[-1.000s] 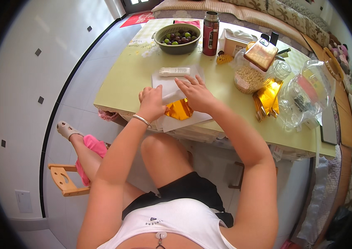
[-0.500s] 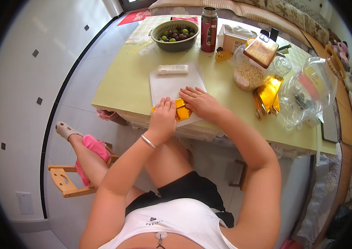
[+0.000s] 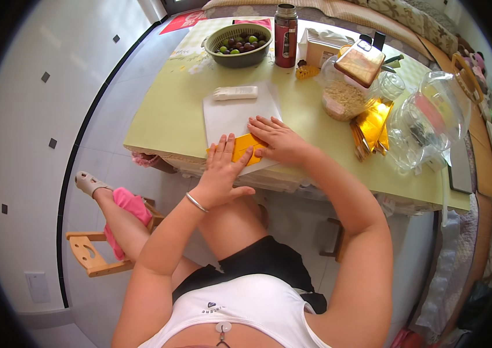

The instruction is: The person sits at a table and folds a yellow sheet of paper into a smaller rectangular shape using a white paper as a guide. They repeatedly fold the edges, press the creases, and place the finished folded items on the table.

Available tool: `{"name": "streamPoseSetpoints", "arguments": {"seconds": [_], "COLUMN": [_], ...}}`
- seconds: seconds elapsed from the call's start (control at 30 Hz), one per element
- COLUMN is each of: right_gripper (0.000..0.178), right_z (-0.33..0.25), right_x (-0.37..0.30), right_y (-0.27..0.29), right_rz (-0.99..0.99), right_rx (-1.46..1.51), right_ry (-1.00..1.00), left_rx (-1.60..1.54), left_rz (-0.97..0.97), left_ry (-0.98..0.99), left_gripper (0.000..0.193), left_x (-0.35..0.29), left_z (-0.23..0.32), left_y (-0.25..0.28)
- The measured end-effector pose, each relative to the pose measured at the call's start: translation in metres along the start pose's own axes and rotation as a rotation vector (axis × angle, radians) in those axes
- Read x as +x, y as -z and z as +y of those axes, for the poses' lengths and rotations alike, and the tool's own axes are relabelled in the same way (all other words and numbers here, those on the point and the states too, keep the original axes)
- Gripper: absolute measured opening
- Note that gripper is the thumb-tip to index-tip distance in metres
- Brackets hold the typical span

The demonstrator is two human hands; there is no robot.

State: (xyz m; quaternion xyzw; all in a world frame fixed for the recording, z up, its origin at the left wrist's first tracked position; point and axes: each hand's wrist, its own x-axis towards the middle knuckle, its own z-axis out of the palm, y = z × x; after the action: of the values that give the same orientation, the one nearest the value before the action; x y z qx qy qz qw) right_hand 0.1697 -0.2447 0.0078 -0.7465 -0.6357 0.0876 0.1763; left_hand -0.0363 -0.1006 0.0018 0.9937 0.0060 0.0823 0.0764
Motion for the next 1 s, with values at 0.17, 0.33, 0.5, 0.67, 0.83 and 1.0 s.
{"name": "streamPoseSetpoints", "arguments": {"seconds": [0.17,0.33,0.5,0.67,0.83,1.0], "right_gripper": [0.088,0.100,0.083,0.047,0.019,0.012], "right_z": [0.012,0.005,-0.004,-0.028,-0.047,-0.056], "right_x": [0.000,0.000,-0.018,-0.043,-0.039,-0.034], "right_y": [0.000,0.009,0.010,-0.005,-0.024,-0.031], "right_rz": [-0.023,-0.039,0.020,0.249,0.555,0.641], "right_rx": [0.009,-0.024,0.020,-0.022,0.068,0.542], "right_ry": [0.076,0.107,0.083,0.035,0.049,-0.127], "left_rx": [0.008,-0.185,-0.224,-0.183,-0.324,-0.591], "left_rz": [-0.006,0.121,0.439,0.557,0.631,0.582], "left_ry": [-0.087,-0.156,-0.017,0.083,0.159,0.306], "left_gripper": [0.101,0.083,0.052,0.033,0.025,0.018], "left_x": [-0.002,-0.013,-0.030,-0.030,-0.027,-0.030], "left_z": [-0.003,-0.025,-0.032,-0.024,-0.038,-0.043], "left_y": [0.006,0.003,-0.005,0.003,-0.005,0.001]}}
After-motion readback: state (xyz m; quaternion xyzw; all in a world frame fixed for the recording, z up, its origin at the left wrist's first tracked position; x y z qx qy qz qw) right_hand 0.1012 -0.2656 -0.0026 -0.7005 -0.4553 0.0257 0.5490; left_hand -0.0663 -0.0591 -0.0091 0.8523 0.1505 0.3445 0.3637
